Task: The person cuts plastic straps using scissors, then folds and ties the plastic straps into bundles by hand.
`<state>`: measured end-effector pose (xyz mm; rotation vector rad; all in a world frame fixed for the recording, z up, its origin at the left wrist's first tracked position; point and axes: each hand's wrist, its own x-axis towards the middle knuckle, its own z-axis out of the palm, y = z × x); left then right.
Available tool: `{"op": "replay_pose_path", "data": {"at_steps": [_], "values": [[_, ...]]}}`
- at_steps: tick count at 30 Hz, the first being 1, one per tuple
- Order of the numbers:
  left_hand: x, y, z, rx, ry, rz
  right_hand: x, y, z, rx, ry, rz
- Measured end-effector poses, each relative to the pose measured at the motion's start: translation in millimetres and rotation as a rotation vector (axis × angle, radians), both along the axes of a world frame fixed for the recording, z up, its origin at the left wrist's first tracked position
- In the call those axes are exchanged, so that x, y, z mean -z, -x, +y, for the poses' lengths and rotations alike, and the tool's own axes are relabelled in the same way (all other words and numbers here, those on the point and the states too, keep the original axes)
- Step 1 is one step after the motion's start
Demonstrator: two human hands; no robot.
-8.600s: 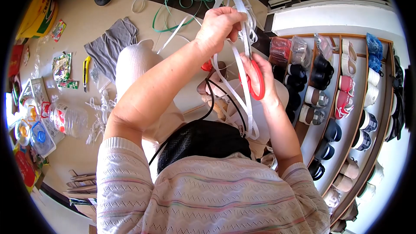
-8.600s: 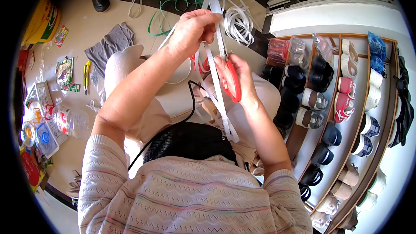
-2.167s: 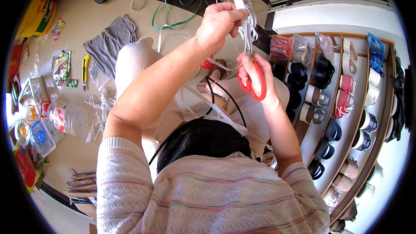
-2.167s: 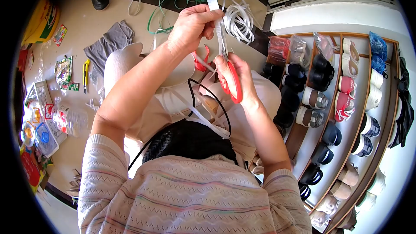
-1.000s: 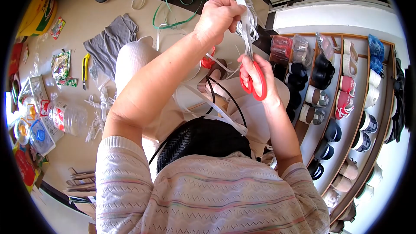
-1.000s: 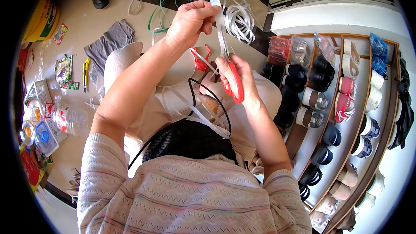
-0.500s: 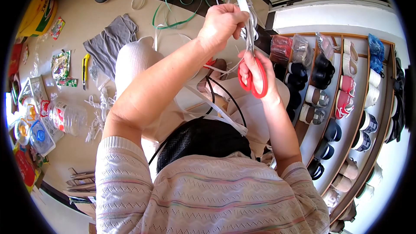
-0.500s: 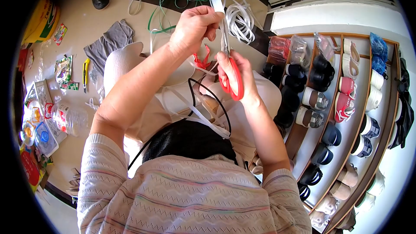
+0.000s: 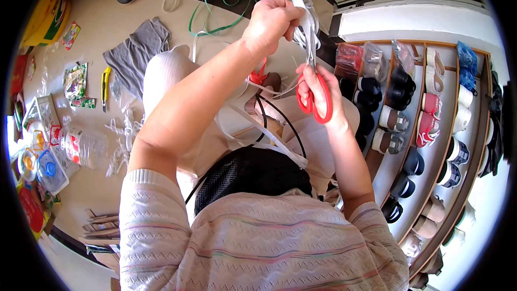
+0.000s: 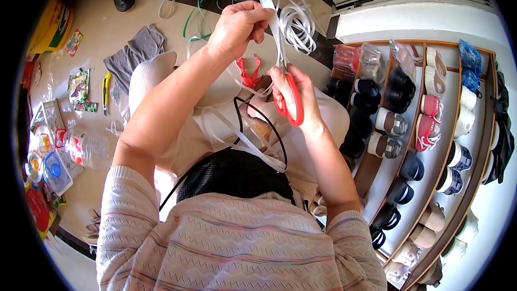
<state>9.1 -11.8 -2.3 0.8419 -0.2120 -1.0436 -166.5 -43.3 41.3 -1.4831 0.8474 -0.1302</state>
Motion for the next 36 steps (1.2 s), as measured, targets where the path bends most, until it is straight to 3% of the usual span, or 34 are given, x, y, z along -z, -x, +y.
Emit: {"op": "replay_pose_path", "data": {"at_steps": [36], "values": [[-2.5, 0.3, 3.8, 0.054, -0.002, -0.013, -5.0, 0.0, -4.3, -0.027, 0.004, 0.057]]}}
